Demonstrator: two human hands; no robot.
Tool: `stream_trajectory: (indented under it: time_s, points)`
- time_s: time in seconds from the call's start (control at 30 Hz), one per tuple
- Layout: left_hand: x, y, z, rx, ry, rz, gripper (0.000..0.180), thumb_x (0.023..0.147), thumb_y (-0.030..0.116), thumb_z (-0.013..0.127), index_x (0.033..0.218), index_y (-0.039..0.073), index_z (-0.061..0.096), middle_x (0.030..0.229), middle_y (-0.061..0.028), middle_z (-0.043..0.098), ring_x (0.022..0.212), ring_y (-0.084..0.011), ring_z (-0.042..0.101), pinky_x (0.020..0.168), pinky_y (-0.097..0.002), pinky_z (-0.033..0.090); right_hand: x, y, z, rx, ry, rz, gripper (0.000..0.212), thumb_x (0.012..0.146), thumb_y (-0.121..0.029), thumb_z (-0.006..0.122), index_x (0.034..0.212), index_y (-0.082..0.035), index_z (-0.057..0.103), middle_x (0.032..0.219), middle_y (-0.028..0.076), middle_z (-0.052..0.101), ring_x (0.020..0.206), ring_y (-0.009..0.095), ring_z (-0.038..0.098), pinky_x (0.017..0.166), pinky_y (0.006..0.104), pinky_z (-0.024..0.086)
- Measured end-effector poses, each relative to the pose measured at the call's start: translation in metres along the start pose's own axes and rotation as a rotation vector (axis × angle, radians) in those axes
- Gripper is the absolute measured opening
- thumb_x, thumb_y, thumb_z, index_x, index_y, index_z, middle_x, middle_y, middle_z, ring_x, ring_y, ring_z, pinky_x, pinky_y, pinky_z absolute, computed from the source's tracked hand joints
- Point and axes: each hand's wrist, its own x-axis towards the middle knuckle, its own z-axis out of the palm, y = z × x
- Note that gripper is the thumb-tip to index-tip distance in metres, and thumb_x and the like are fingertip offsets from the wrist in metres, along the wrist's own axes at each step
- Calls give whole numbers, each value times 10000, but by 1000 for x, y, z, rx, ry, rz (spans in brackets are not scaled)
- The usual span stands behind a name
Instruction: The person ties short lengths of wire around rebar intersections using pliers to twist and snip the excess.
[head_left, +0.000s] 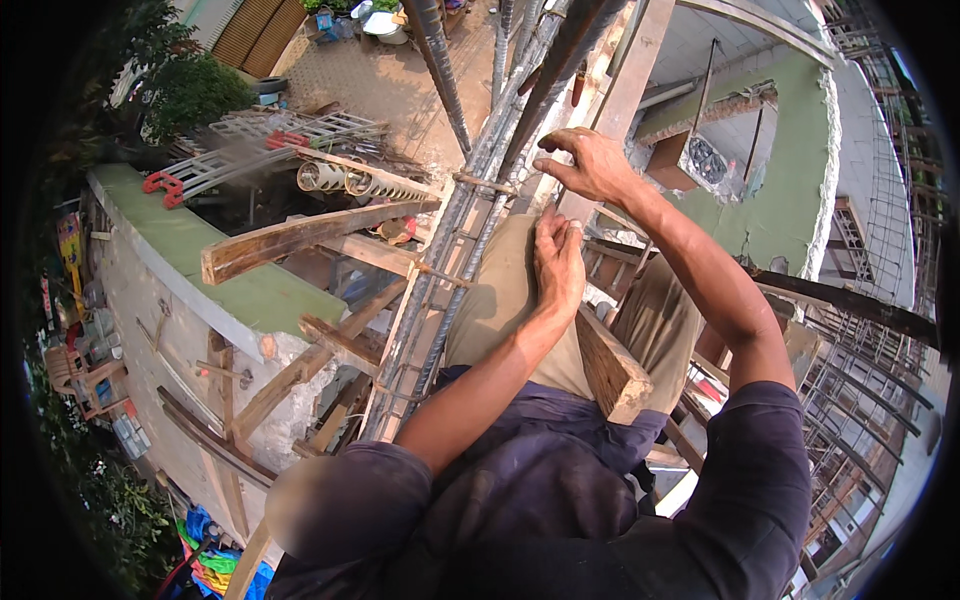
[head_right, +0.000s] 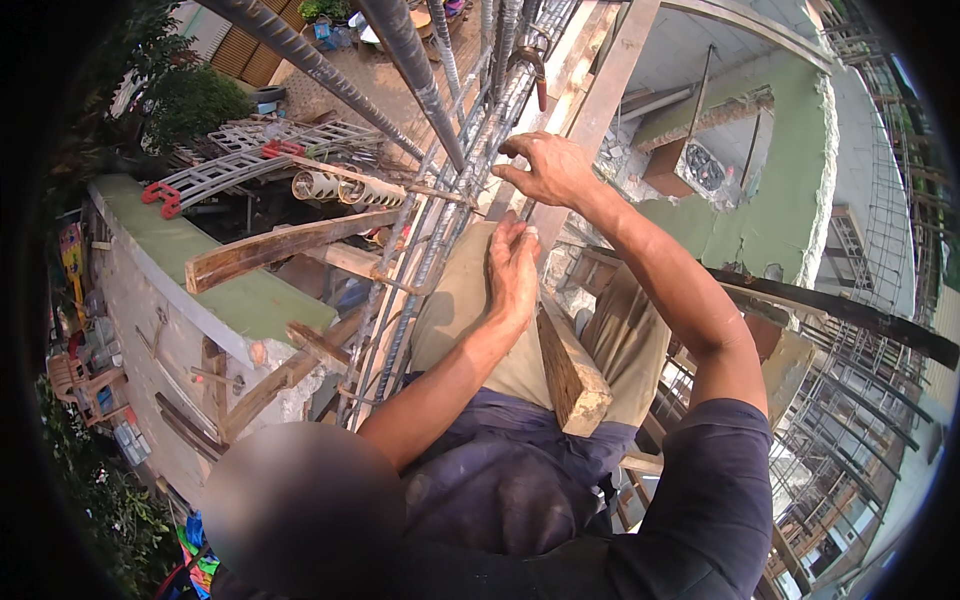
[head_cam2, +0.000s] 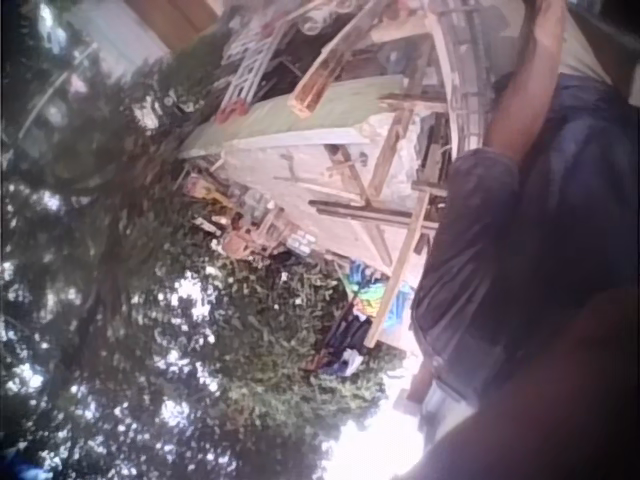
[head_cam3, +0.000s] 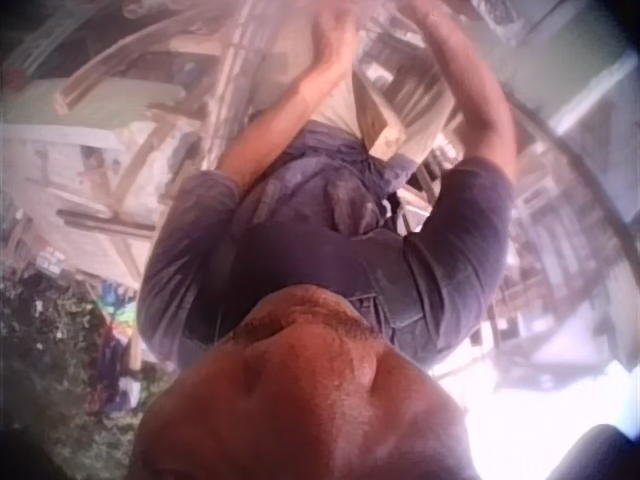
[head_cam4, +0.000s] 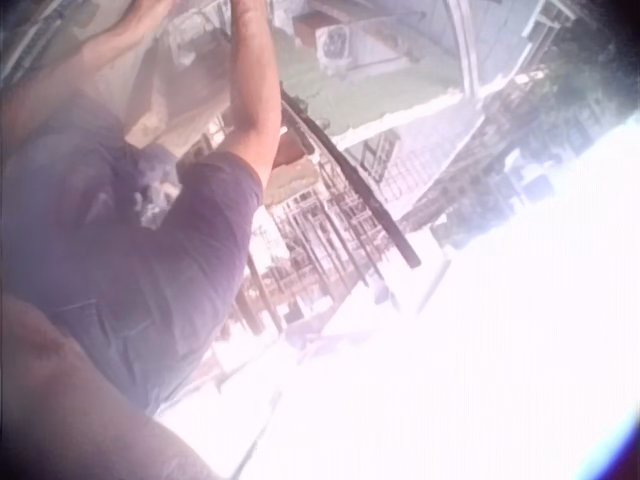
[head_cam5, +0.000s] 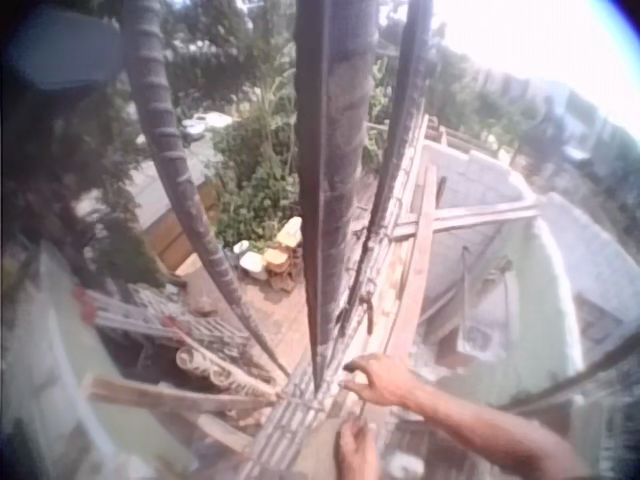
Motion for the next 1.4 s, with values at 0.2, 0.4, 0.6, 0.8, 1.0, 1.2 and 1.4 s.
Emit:
stream_trajectory:
  time_s: [0.2,0.4,0.6,0.8,1.0,1.2,1.4]
  points:
    - [-22,-17,9,177,-193,-31,603,958,123,573,1460,-58,294,1309,-203,511,1212,-239,530,1020,-342,446,3,12,56,-469,-91,-381,171,816,-206,632,894,-65,690,865,90,689,948,239,647,972,398,394]
    - [-20,-23,4,204,-200,5,596,962,114,574,1450,-66,282,1323,-210,503,1209,-254,542,1013,-350,459,-2,8,67,-515,34,-429,152,836,-150,571,918,-79,677,885,101,667,961,243,638,1057,445,348]
    - [-22,-17,6,204,-210,15,593,964,119,571,1459,-45,289,1290,-194,517,1179,-248,550,991,-344,462,8,27,76,-7,-101,-55,203,893,-226,624,959,-50,698,847,97,689,840,212,656,892,397,458]
    - [-12,-16,10,100,-174,-110,644,967,180,581,1493,-11,262,1341,-185,495,1178,-222,533,1003,-339,436,15,40,75,634,-406,371,403,897,-366,694,1055,4,700,897,105,728,798,178,672,703,331,520]
    - [23,7,35,211,28,-237,986,916,300,634,1550,-3,-57,1593,-306,103,1472,-384,215,1201,-438,199,8,31,2,129,600,315,705,773,-219,761,1347,38,444,1191,258,621,1144,408,590,977,453,473]
    - [56,34,51,24,247,-344,990,876,181,624,1534,-31,-85,1546,-336,184,1395,-406,353,1159,-448,301,46,47,4,352,532,360,574,846,-405,708,1322,-118,567,1151,156,678,1068,344,644,929,459,490]
    - [101,20,8,-304,100,-457,609,994,146,494,1513,-32,231,1585,-191,189,1482,-322,195,1199,-482,220,58,69,-1,428,588,204,278,886,-311,692,983,-50,675,774,114,640,703,260,606,667,407,471]
